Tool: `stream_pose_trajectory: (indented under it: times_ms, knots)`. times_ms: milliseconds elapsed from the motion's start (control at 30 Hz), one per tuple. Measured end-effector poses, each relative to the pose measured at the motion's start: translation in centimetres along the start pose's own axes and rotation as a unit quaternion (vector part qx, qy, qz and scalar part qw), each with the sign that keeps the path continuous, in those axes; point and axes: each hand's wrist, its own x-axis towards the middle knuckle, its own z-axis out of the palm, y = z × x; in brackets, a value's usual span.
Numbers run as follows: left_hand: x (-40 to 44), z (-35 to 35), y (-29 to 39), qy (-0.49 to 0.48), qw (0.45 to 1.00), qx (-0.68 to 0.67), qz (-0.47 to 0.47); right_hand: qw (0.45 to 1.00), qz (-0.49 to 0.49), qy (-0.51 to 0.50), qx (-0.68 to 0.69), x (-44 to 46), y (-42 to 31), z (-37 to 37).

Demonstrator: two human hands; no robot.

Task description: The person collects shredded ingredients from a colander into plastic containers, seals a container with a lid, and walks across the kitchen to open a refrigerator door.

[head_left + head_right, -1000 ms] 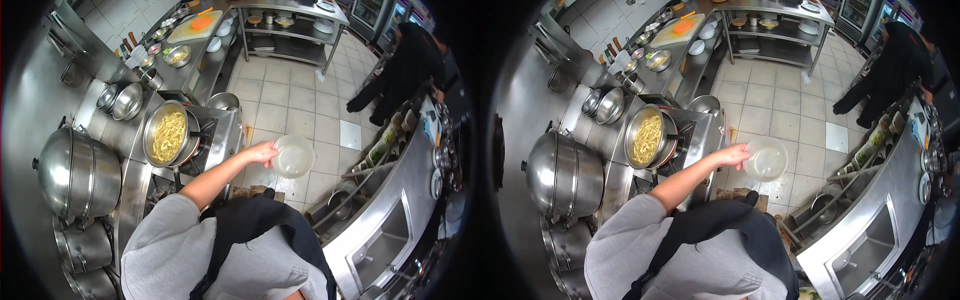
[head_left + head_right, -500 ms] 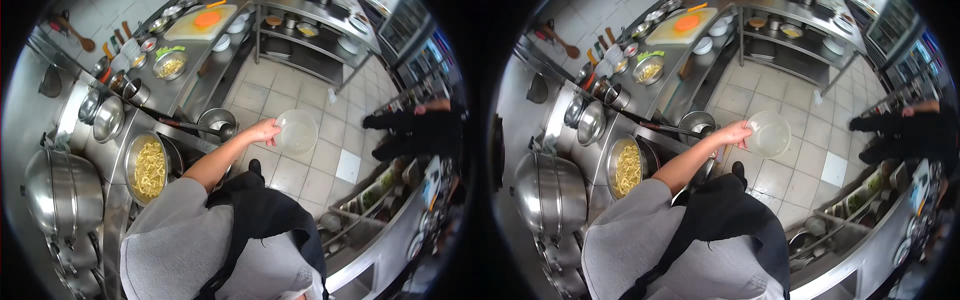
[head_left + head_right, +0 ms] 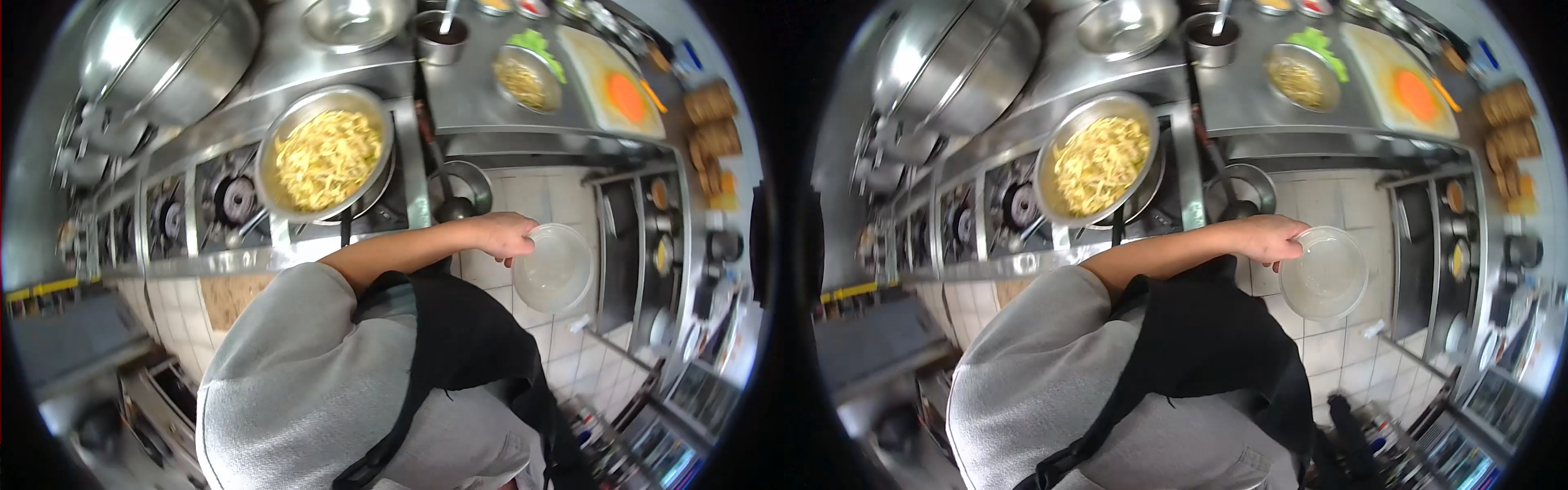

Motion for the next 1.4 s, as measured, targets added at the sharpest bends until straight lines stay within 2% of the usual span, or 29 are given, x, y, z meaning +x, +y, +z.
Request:
stream_pose_trajectory:
  times_ms: [67,100,167,200,233,267,300,367,433,500,533,600,667,733,800,867,933,1033,1167,1200,1233,1267,1300,1400]
  knots:
    - [-2.4,0.0,-0.6,0.062,0.997,-0.03,-0.034,0.986,-0.114,-0.01,-0.118,6.5,1.5,-3.5]
    - [-3.2,0.1,-1.2,0.095,0.993,-0.044,-0.048,0.96,-0.209,-0.009,-0.188,10.1,1.7,-5.3]
    - [-3.9,1.0,-3.2,0.152,0.981,-0.105,-0.056,0.881,-0.378,0.016,-0.283,16.9,0.7,-8.1]
    - [-4.3,1.6,-3.7,0.166,0.978,-0.11,-0.064,0.819,-0.475,0.052,-0.318,20.4,0.3,-8.9]
    - [-4.8,2.1,-4.0,0.198,0.97,-0.118,-0.083,0.904,-0.369,-0.009,-0.217,19.3,-7.0,-9.3]
    - [-5.4,2.6,-4.1,0.23,0.96,-0.127,-0.099,0.966,-0.243,-0.045,-0.076,17.8,-15.4,-9.5]
    - [-6.2,3.1,-3.4,0.26,0.951,-0.146,-0.084,0.99,-0.123,-0.04,0.052,14.1,-26.3,-9.4]
    - [-6.7,5.1,-3.7,0.319,0.926,-0.179,-0.091,0.975,-0.206,-0.073,0.037,14.6,-35.3,-8.6]
    - [-7.0,6.6,-4.1,0.371,0.901,-0.203,-0.092,0.937,-0.292,-0.188,0.037,15.4,-42.4,-7.4]
    - [-7.2,8.5,-4.9,0.441,0.856,-0.23,-0.137,0.918,-0.329,-0.201,0.095,11.1,-49.0,-4.0]
    - [-7.4,9.4,-5.3,0.452,0.851,-0.232,-0.134,0.904,-0.343,-0.245,0.07,8.5,-51.8,-3.0]
    - [-8.2,10.9,-5.7,0.493,0.812,-0.245,-0.195,0.87,-0.383,-0.311,0.011,4.6,-55.9,-0.6]
    - [-9.7,12.6,-4.7,0.524,0.79,-0.251,-0.198,0.845,-0.413,-0.34,-0.022,2.6,-58.0,2.3]
    - [-11.3,14.4,-4.5,0.546,0.773,-0.252,-0.203,0.78,-0.472,-0.409,-0.046,0.9,-58.9,5.1]
    - [-12.5,15.9,-6.5,0.576,0.742,-0.29,-0.182,0.771,-0.456,-0.441,-0.058,-2.6,-59.4,7.0]
    - [-13.7,16.7,-8.3,0.579,0.74,-0.296,-0.171,0.734,-0.474,-0.48,-0.078,-3.8,-59.2,9.3]
    - [-14.7,16.8,-8.9,0.587,0.723,-0.311,-0.188,0.721,-0.501,-0.462,-0.127,-5.6,-58.9,11.0]
    - [-15.8,15.9,-10.4,0.585,0.717,-0.339,-0.169,0.714,-0.491,-0.453,-0.209,-7.9,-58.9,12.4]
    - [-16.5,14.3,-11.9,0.588,0.704,-0.383,-0.106,0.705,-0.55,-0.372,-0.251,-8.3,-58.3,14.1]
    - [-16.6,13.8,-11.6,0.587,0.703,-0.388,-0.101,0.702,-0.547,-0.328,-0.317,-10.6,-59.1,13.2]
    - [-16.8,13.2,-10.9,0.565,0.724,-0.386,-0.09,0.694,-0.541,-0.283,-0.382,-12.0,-59.6,12.9]
    - [-17.0,12.7,-10.7,0.543,0.744,-0.383,-0.078,0.692,-0.541,-0.279,-0.387,-11.9,-59.6,13.1]
    - [-17.1,12.4,-11.6,0.515,0.763,-0.385,-0.066,0.705,-0.543,-0.281,-0.359,-11.2,-59.6,13.2]
    - [-19.2,12.6,-9.6,0.503,0.777,-0.379,-0.019,0.729,-0.542,-0.277,-0.312,-6.6,-59.2,13.7]
